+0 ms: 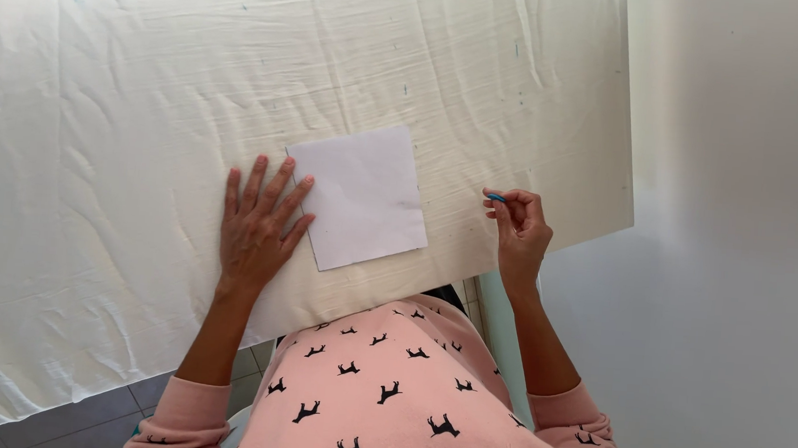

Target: The person uses a blue chalk marker to trace a pattern from a white paper template onto a large piece of white fabric laid out on a table. After marking the fabric, the person picks up a pair of scissors and begins cutting the fabric along the marked lines.

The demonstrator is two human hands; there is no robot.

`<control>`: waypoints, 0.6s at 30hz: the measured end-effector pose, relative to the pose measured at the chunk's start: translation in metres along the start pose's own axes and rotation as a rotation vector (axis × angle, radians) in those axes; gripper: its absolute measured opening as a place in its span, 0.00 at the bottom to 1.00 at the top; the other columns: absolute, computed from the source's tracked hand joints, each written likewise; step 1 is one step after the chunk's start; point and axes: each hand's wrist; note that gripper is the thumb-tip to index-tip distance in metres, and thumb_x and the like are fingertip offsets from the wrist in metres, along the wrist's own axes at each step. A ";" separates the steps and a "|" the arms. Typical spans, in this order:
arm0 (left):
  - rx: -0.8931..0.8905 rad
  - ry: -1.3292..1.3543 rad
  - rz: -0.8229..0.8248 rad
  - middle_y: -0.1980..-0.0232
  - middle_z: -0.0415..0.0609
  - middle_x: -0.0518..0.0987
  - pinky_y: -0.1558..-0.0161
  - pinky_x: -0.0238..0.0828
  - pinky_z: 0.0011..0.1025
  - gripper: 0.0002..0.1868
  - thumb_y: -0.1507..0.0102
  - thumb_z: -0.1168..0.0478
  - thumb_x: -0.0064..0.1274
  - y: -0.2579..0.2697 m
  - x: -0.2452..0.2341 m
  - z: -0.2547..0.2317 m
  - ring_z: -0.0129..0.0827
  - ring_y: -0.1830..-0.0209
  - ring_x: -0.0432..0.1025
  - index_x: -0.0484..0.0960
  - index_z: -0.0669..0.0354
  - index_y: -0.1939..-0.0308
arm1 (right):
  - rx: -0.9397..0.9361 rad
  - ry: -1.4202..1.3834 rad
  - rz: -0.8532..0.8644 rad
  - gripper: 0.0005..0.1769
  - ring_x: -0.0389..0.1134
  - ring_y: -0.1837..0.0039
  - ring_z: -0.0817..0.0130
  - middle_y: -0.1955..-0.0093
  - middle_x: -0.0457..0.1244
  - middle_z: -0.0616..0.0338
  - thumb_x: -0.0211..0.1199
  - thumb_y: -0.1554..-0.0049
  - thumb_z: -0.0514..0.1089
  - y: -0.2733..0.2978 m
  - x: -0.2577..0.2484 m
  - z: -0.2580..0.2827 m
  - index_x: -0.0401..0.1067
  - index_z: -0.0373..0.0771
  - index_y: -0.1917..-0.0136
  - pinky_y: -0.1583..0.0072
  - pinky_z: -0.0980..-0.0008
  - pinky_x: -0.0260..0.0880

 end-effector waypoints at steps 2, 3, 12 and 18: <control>0.006 0.006 0.009 0.20 0.39 0.65 0.21 0.32 0.52 0.26 0.30 0.41 0.48 0.002 0.002 0.002 0.45 0.17 0.50 0.75 0.31 0.28 | -0.028 0.002 0.002 0.05 0.74 0.47 0.64 0.45 0.71 0.44 0.58 0.34 0.35 0.012 -0.001 -0.009 0.65 0.33 0.46 0.43 0.68 0.75; 0.005 0.005 0.013 0.20 0.39 0.65 0.21 0.32 0.53 0.26 0.30 0.41 0.48 0.003 0.003 0.003 0.46 0.17 0.50 0.75 0.32 0.28 | -0.063 0.000 0.013 0.05 0.74 0.45 0.64 0.44 0.71 0.45 0.57 0.33 0.36 0.019 -0.002 -0.013 0.63 0.34 0.46 0.43 0.69 0.74; -0.031 0.016 0.089 0.19 0.41 0.64 0.21 0.26 0.54 0.27 0.30 0.37 0.44 0.003 0.001 -0.002 0.46 0.16 0.47 0.74 0.32 0.27 | -0.768 0.313 0.285 0.05 0.68 0.31 0.54 0.33 0.68 0.54 0.58 0.36 0.39 0.085 0.046 -0.054 0.71 0.38 0.54 0.29 0.52 0.64; -0.017 0.014 0.112 0.19 0.43 0.64 0.21 0.25 0.55 0.27 0.29 0.38 0.41 0.003 -0.004 -0.003 0.48 0.16 0.46 0.74 0.32 0.27 | -0.878 0.457 0.275 0.03 0.65 0.27 0.55 0.27 0.63 0.51 0.54 0.35 0.37 0.085 0.056 -0.058 0.66 0.36 0.51 0.25 0.49 0.59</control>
Point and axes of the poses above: each hand's wrist, its own y-axis away from the middle knuckle, its own x-axis out of the palm, z = x × y
